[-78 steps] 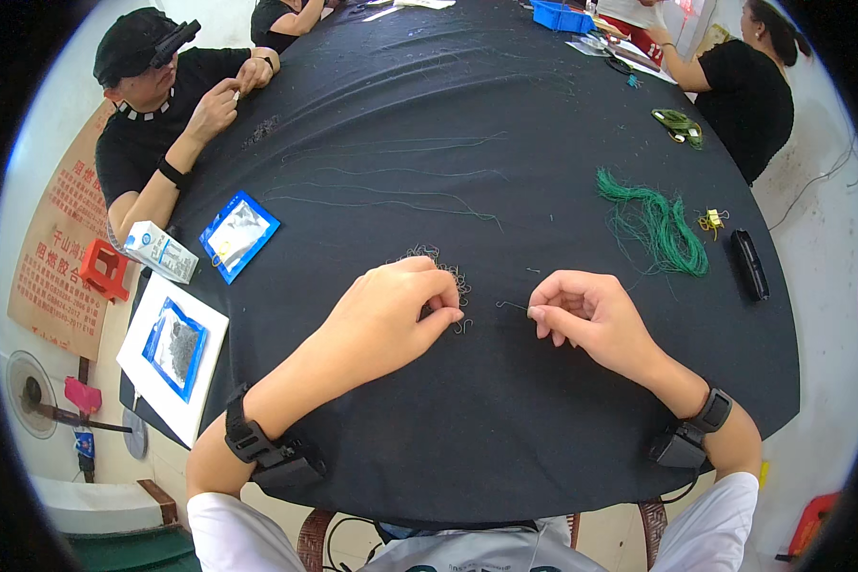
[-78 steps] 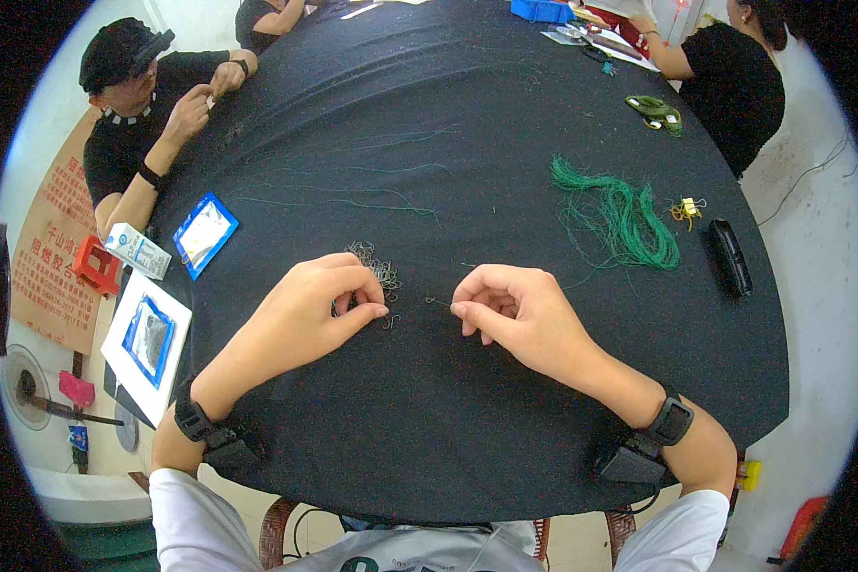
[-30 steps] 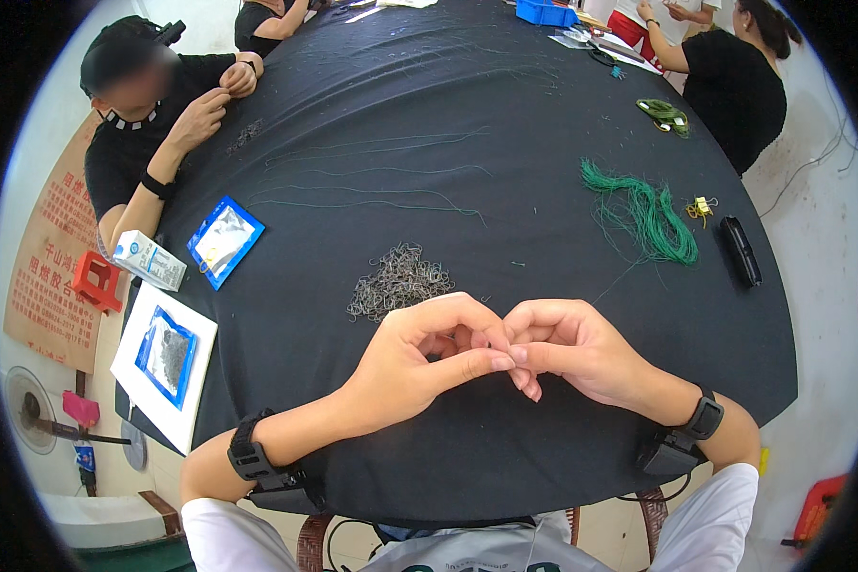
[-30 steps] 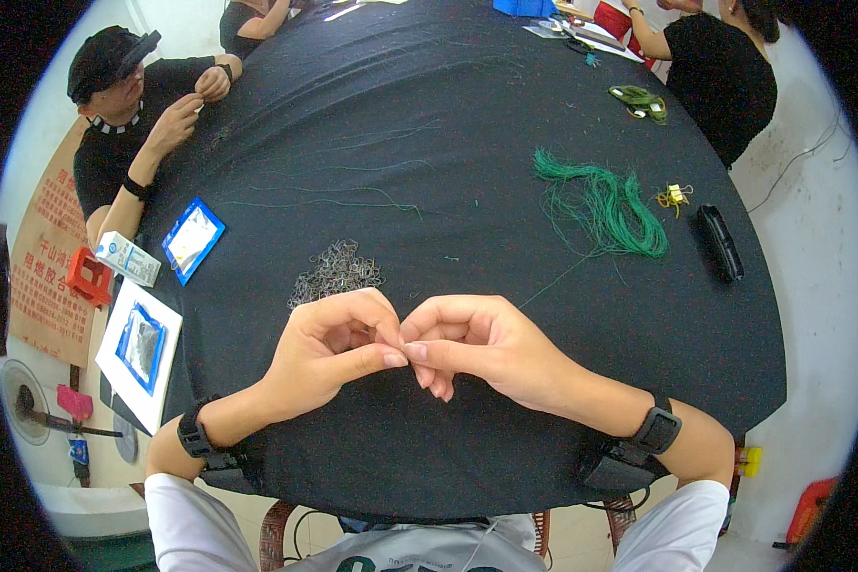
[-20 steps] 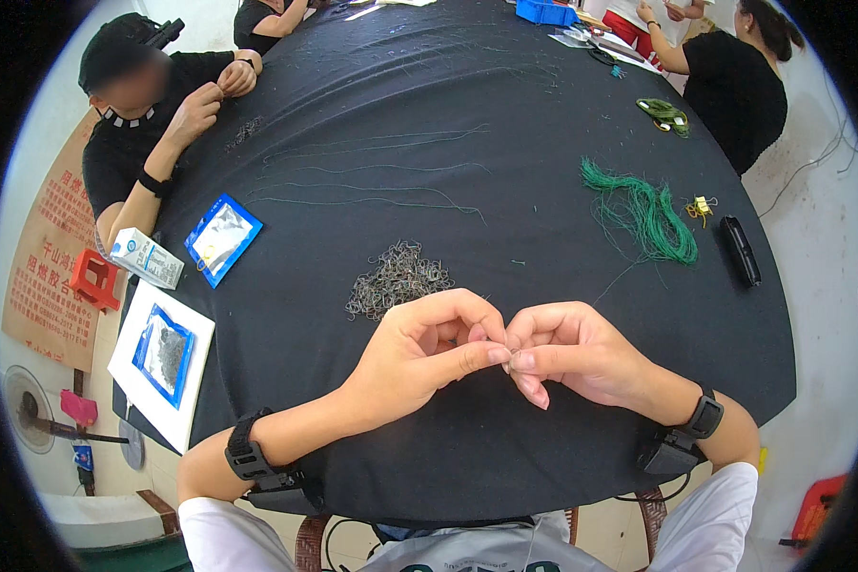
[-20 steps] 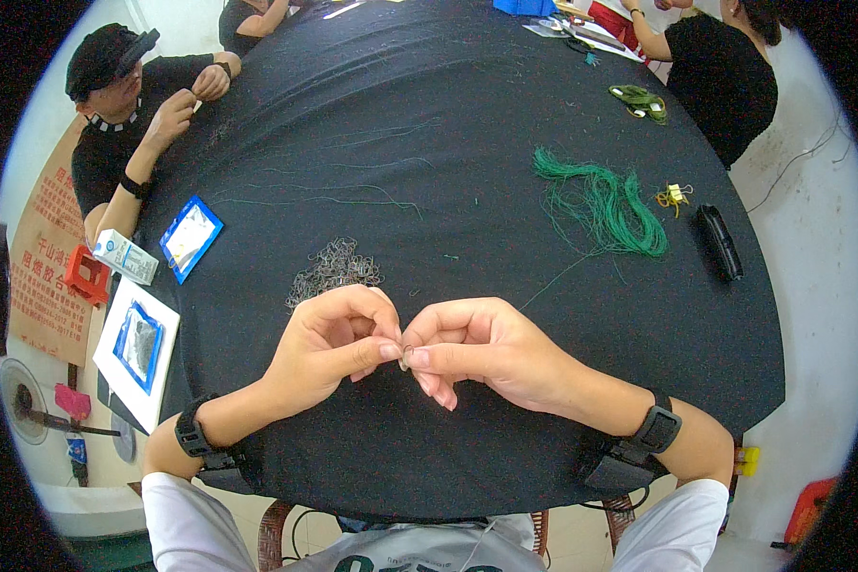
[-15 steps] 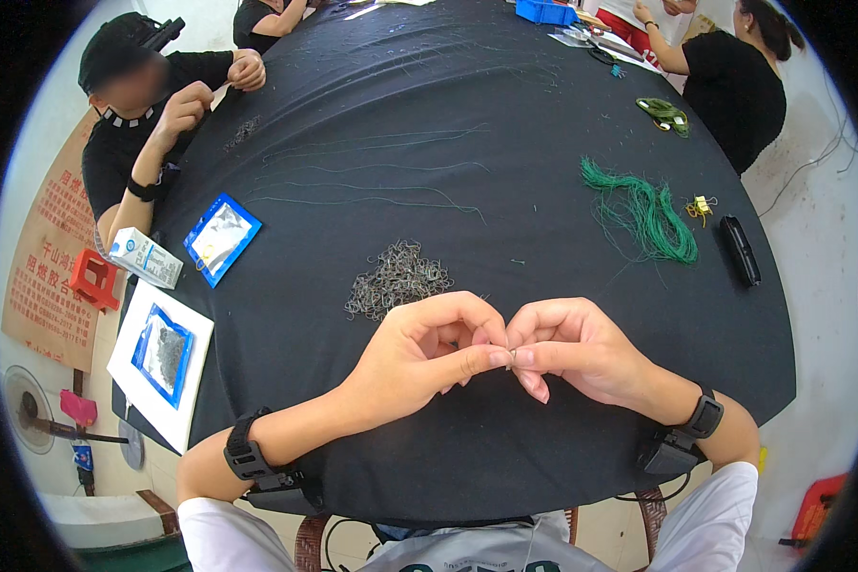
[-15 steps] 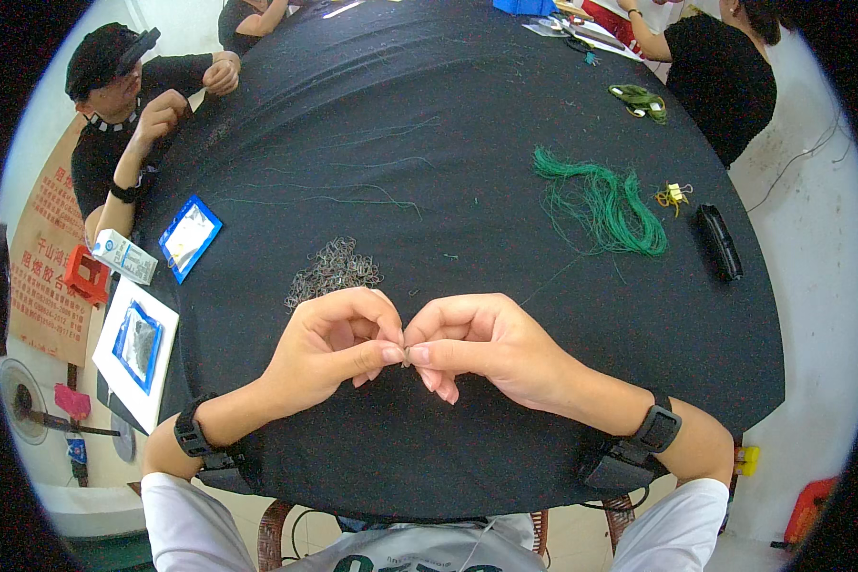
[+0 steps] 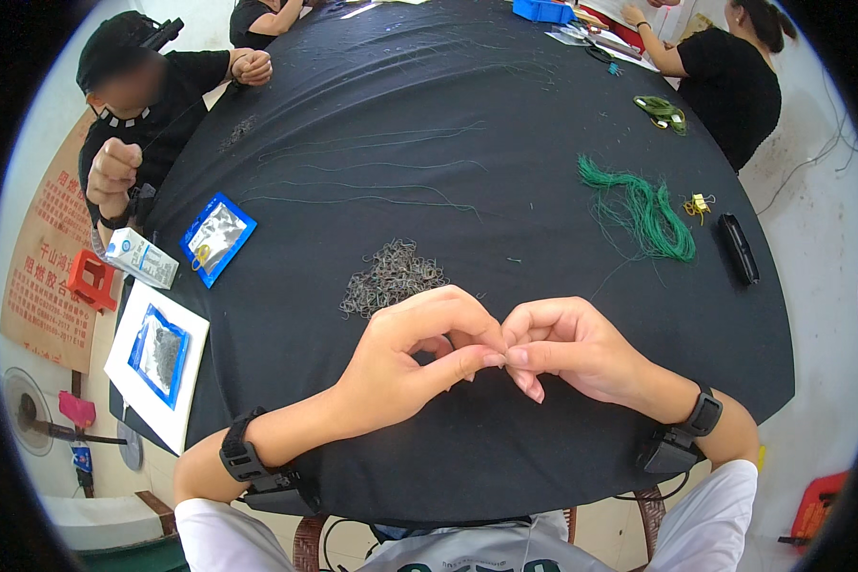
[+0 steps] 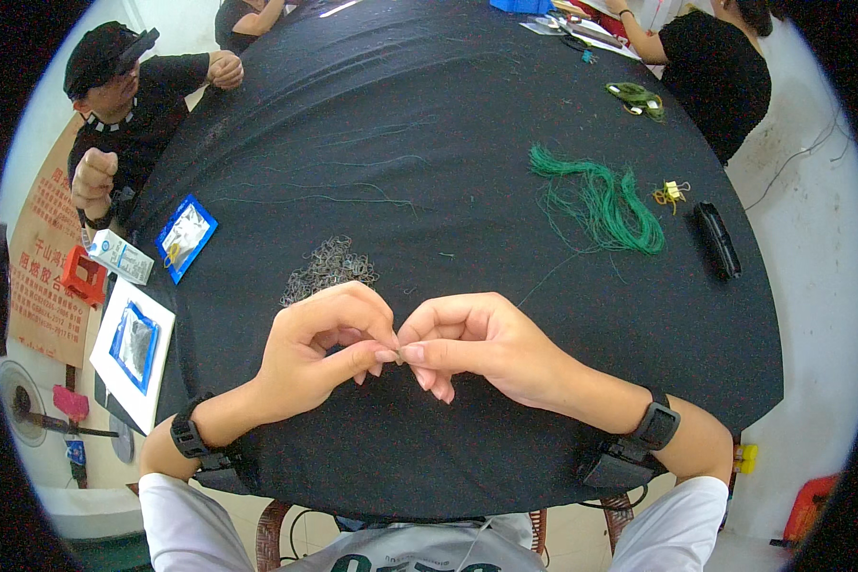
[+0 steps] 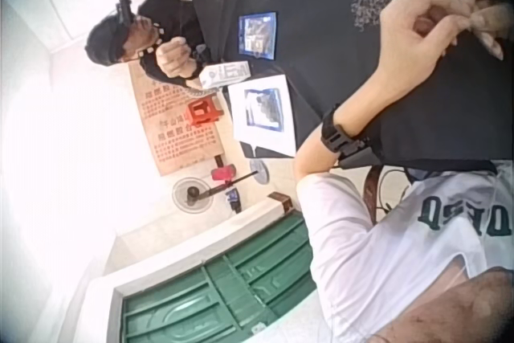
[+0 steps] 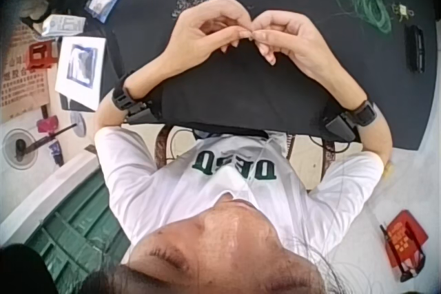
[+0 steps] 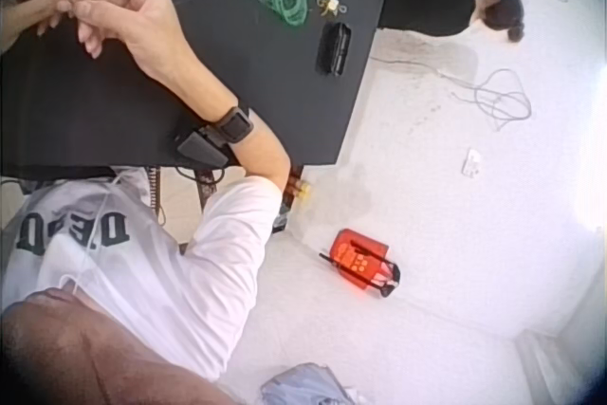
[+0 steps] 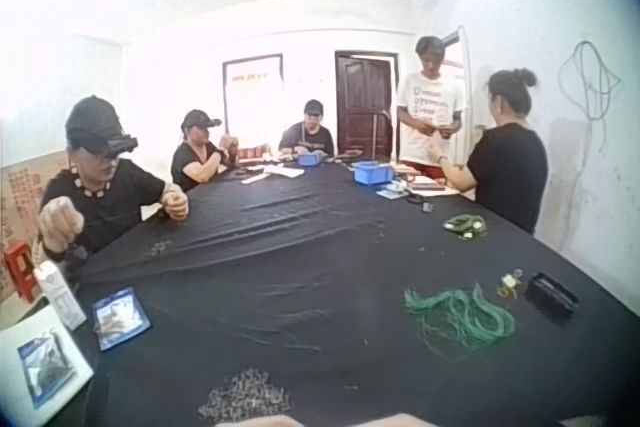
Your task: The person threads small metal components onto a thin green line while working at a table with others.
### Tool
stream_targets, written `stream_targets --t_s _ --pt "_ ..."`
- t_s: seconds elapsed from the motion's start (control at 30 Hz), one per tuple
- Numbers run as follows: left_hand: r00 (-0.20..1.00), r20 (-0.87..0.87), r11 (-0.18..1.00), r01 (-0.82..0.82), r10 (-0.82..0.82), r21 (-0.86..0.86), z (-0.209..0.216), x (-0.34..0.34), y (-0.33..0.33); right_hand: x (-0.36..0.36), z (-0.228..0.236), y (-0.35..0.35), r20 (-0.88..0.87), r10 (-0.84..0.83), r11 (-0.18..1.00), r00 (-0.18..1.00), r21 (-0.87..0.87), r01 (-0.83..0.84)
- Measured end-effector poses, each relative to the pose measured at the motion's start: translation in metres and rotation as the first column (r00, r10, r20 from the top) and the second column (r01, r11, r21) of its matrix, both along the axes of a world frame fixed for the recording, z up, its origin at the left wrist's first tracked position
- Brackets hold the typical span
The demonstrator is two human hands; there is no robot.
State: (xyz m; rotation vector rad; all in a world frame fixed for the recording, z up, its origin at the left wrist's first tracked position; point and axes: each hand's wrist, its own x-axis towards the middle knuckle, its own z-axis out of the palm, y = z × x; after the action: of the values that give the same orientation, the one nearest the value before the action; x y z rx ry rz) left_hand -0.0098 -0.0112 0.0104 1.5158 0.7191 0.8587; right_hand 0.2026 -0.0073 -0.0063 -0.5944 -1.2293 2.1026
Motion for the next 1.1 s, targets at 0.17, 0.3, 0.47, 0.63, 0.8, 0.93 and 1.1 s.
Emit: stream_targets --t_s 0.17,0.3,0.47,0.63,0.8,0.93,1.1 --pt "0.981 -0.168 0.728 0.044 0.099 0.685 -0.002 -0.004 0.009 0.001 0.004 -0.002 0.072 -0.068 0.997 0.995 0.049 0.064" --pt "0.977 -0.198 0.877 0.03 0.075 0.48 0.001 0.0 -0.001 -0.001 0.009 -0.006 0.21 -0.217 0.966 0.953 0.188 0.178" --pt "0.991 -0.068 0.994 -0.113 0.112 -0.013 0.003 0.003 -0.005 -0.006 0.008 -0.011 0.251 -0.369 0.873 0.895 0.425 0.241" --pt "0.987 -0.158 0.999 -0.04 0.036 -0.019 0.0 0.002 -0.002 -0.007 0.005 -0.011 0.213 -0.554 0.617 0.805 0.754 0.225" --pt "0.98 -0.192 0.997 -0.03 0.044 0.076 -0.002 0.001 -0.003 -0.008 0.0 -0.01 0.189 -0.55 0.564 0.813 0.803 0.195" --pt "0.989 -0.133 0.998 -0.063 0.063 0.007 -0.002 0.005 -0.004 -0.008 -0.001 -0.009 0.162 -0.591 0.504 0.79 0.839 0.206" --pt "1.0 0.001 0.954 0.008 -0.008 -0.3 -0.001 0.005 -0.004 -0.007 -0.001 -0.007 0.133 -0.587 0.435 0.799 0.884 0.173"
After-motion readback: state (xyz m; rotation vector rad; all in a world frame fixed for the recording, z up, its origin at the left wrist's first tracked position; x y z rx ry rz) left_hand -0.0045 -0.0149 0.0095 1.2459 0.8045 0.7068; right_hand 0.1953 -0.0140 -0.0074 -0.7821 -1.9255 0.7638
